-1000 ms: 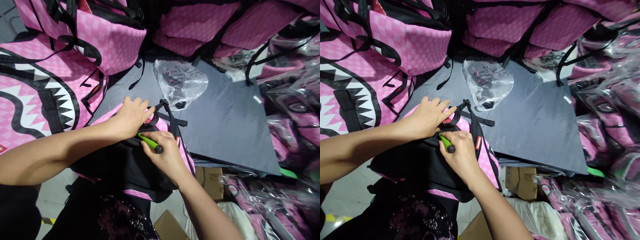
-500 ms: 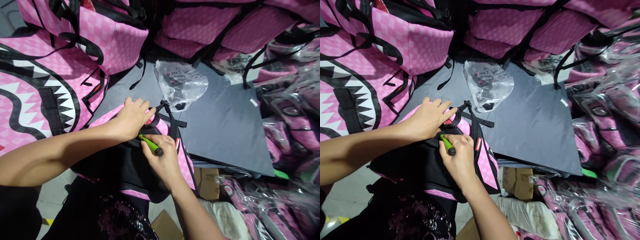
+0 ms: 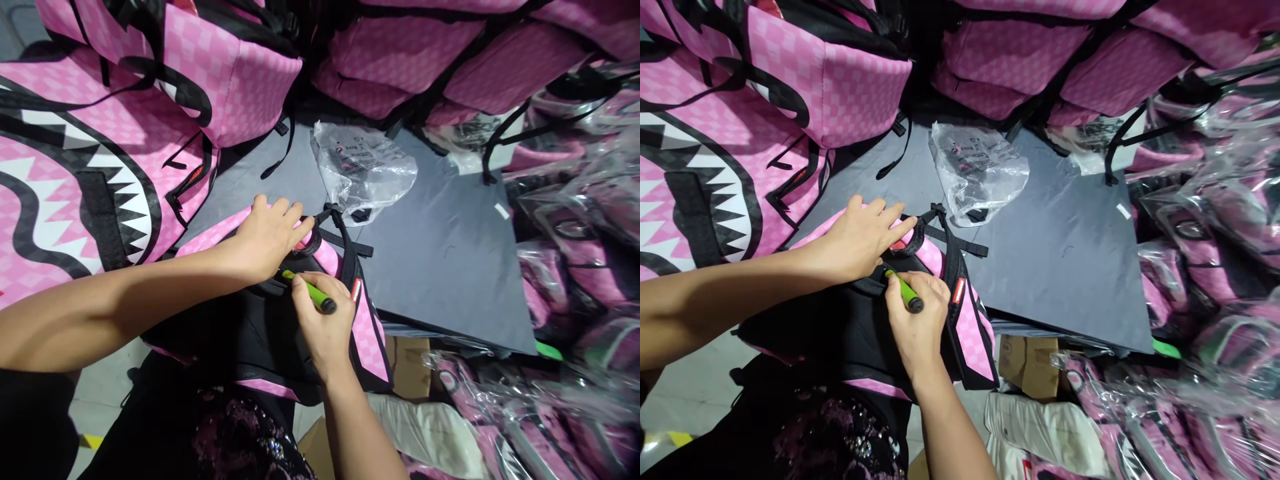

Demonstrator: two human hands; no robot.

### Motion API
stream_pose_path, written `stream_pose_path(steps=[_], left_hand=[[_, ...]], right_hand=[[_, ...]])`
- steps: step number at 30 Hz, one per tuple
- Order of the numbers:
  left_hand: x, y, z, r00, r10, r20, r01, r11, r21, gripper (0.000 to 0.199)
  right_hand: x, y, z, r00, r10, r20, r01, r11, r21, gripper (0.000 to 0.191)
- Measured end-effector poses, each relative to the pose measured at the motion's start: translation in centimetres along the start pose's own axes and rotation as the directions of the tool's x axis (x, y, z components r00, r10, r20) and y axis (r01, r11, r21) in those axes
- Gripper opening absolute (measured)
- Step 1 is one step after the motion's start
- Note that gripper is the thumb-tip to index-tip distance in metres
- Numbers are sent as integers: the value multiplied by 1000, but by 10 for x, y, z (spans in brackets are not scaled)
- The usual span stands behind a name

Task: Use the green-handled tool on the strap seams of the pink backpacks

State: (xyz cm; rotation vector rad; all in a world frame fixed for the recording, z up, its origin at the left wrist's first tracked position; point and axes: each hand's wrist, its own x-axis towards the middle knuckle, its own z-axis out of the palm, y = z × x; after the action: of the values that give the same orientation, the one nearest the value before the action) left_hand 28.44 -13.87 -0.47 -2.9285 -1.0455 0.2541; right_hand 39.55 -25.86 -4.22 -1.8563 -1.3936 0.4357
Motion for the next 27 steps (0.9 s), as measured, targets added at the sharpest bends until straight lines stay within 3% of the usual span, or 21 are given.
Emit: stream_pose_path(steps=[8,16,27], left_hand=[[0,0,1,1000,0,5,0,1000,3,68],[-2,2,1,1000,-7,-1,7,1000,14,67],[-1,3,1,999,-19,-26,19,1000,19,66]], right_hand=[[-3,3,3,998,-21,-67,20,1000,-17,17],[-2,2,2,998,-53,-43,51,998,-41,16],[-1,5,-2,999,39,19,-40,999,37,16]])
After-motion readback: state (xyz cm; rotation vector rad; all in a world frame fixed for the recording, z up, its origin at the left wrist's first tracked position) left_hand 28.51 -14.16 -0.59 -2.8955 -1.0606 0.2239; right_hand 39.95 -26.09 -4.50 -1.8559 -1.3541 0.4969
